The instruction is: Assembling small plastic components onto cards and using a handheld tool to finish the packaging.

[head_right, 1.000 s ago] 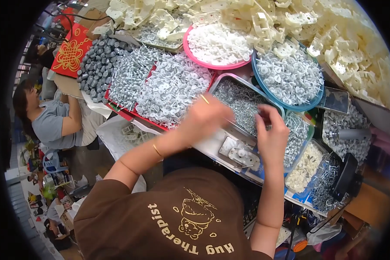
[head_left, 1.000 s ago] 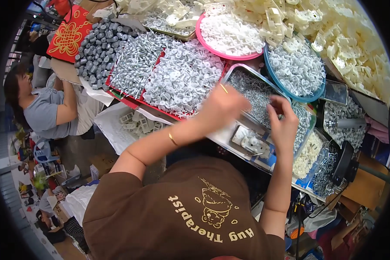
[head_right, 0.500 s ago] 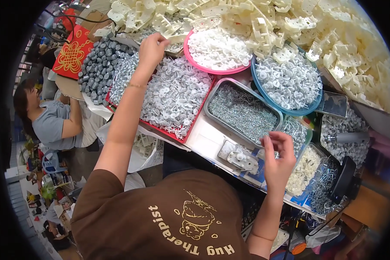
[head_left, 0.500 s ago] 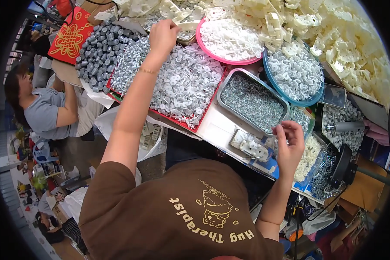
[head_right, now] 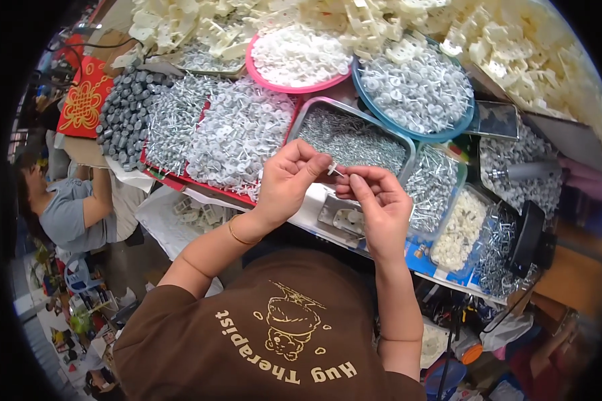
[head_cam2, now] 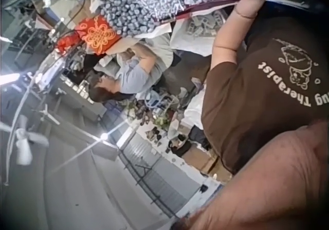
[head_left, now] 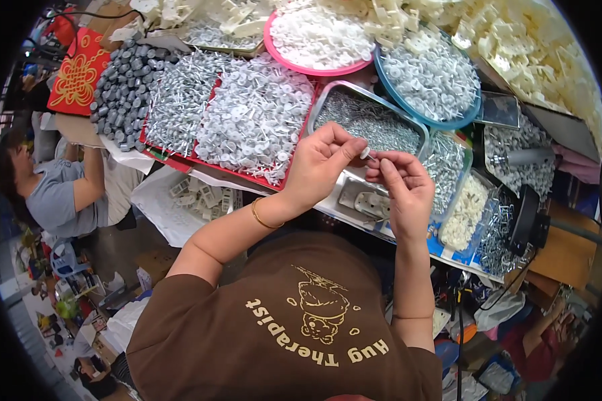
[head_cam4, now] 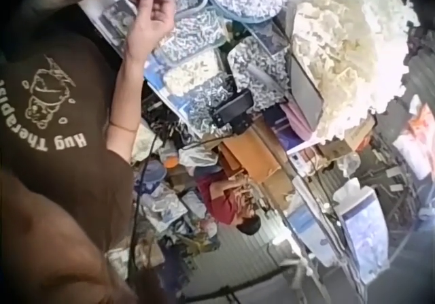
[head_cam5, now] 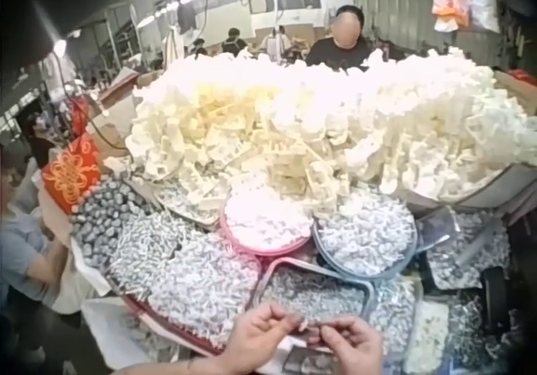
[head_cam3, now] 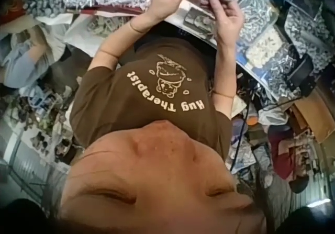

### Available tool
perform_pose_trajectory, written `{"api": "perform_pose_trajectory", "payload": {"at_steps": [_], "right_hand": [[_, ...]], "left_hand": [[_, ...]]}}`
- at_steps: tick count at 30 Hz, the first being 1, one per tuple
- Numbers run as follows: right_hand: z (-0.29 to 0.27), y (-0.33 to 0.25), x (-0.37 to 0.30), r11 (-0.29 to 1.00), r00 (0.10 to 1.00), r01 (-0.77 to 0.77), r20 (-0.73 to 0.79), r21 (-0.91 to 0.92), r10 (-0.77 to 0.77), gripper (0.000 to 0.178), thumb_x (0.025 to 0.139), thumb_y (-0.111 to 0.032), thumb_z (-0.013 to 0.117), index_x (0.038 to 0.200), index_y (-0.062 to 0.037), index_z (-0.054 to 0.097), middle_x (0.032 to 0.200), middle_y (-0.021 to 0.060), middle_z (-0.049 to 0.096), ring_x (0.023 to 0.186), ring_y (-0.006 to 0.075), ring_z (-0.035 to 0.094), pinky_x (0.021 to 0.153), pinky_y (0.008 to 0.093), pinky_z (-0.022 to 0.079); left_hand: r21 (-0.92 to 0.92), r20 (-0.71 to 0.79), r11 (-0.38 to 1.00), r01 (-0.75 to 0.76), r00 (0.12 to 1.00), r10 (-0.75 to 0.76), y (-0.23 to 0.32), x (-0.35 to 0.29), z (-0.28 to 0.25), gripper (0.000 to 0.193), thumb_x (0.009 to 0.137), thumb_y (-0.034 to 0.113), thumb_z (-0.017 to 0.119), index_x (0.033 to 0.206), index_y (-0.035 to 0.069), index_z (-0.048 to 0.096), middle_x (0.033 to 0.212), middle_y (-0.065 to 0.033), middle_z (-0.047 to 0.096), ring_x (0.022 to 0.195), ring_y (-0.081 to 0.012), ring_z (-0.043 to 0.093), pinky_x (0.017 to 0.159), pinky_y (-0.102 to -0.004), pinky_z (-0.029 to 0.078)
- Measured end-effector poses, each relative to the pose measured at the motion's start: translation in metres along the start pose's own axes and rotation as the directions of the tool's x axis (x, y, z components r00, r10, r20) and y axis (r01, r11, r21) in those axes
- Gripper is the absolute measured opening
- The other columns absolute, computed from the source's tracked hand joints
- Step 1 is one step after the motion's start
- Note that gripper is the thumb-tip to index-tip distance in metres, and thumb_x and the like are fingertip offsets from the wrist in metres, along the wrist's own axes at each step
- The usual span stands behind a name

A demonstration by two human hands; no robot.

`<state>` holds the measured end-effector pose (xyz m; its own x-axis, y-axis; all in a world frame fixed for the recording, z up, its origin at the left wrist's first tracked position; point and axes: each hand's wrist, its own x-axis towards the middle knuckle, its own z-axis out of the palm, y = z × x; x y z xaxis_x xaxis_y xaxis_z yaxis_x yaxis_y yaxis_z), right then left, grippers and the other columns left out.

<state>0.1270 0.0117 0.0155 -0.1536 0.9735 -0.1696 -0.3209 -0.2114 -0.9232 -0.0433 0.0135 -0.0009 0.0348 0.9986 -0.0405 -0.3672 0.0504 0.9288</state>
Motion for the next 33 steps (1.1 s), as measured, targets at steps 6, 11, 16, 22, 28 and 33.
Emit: {"api": "perform_pose_trajectory", "payload": {"at_steps": [6, 11, 16, 22, 28, 33], "right_hand": [[-0.001, 0.0, -0.012, 0.998, 0.998, 0.051, -0.047, -0.021, -0.052, 0.015, 0.098, -0.003, 0.063, 0.11, 0.0057, 0.065, 0.097, 0.0122, 0.072, 0.081, 0.0149, 0.069, 0.078, 0.0289, 0.058], [-0.015, -0.004, -0.016, 0.998, 0.999, -0.029, 0.026, 0.054, 0.027, 0.026, 0.097, -0.004, 0.065, 0.118, 0.0015, 0.05, 0.089, 0.0138, 0.07, 0.074, 0.0143, 0.068, 0.069, 0.0265, 0.056], [-0.024, -0.018, -0.035, 0.991, 0.997, 0.031, -0.063, -0.133, -0.039, 0.032, 0.097, -0.005, 0.065, 0.12, -0.0021, 0.044, 0.08, 0.0116, 0.067, 0.068, 0.0143, 0.065, 0.064, 0.0247, 0.053], [-0.034, -0.013, -0.033, 0.695, 0.971, 0.23, 0.107, -0.681, -0.216, 0.021, 0.09, -0.003, 0.068, 0.11, -0.0036, 0.063, 0.097, 0.0086, 0.068, 0.087, 0.0203, 0.063, 0.077, 0.0298, 0.05], [-0.021, -0.013, -0.042, 0.21, 0.866, 0.498, 0.467, -0.841, -0.18, 0.031, 0.081, -0.002, 0.07, 0.111, -0.0069, 0.067, 0.108, 0.0097, 0.07, 0.099, 0.0313, 0.063, 0.088, 0.0424, 0.048], [-0.017, -0.019, -0.037, 0.212, 0.862, 0.507, 0.482, -0.836, -0.159, 0.028, 0.08, -0.002, 0.071, 0.107, -0.0066, 0.067, 0.1, 0.0113, 0.071, 0.09, 0.0322, 0.065, 0.083, 0.0405, 0.049]], "left_hand": [[-0.042, 0.062, 0.999, -0.016, 0.998, 0.018, 0.0, -0.008, 0.012, 0.011, 0.099, 0.006, 0.064, 0.104, -0.003, 0.06, 0.097, -0.01, 0.071, 0.091, -0.0132, 0.07, 0.081, -0.0252, 0.057], [0.08, 0.136, 0.995, 0.063, 0.988, -0.074, 0.007, -0.022, 0.011, 0.017, 0.097, 0.001, 0.065, 0.113, -0.004, 0.061, 0.107, -0.0121, 0.071, 0.095, -0.013, 0.069, 0.086, -0.0261, 0.056], [0.386, 0.325, 0.895, -0.224, 0.941, 0.095, 0.011, -0.032, 0.0, 0.021, 0.087, 0.001, 0.073, 0.106, 0.003, 0.066, 0.104, -0.0061, 0.072, 0.096, -0.0161, 0.066, 0.087, -0.0339, 0.051], [0.701, 0.671, 0.066, -0.711, 0.688, 0.276, -0.013, -0.053, -0.001, 0.02, 0.076, 0.018, 0.076, 0.095, 0.015, 0.071, 0.098, 0.0045, 0.07, 0.087, -0.0106, 0.064, 0.093, -0.0411, 0.033], [0.734, 0.624, 0.096, -0.672, 0.723, 0.295, -0.012, -0.053, -0.001, 0.018, 0.076, 0.02, 0.074, 0.093, 0.016, 0.072, 0.097, 0.0052, 0.07, 0.085, -0.0104, 0.063, 0.087, -0.0394, 0.034], [0.753, 0.593, 0.143, -0.642, 0.757, 0.274, -0.016, -0.057, -0.003, 0.015, 0.076, 0.02, 0.076, 0.09, 0.016, 0.072, 0.099, 0.0035, 0.069, 0.089, -0.0127, 0.06, 0.087, -0.0418, 0.033]]}}
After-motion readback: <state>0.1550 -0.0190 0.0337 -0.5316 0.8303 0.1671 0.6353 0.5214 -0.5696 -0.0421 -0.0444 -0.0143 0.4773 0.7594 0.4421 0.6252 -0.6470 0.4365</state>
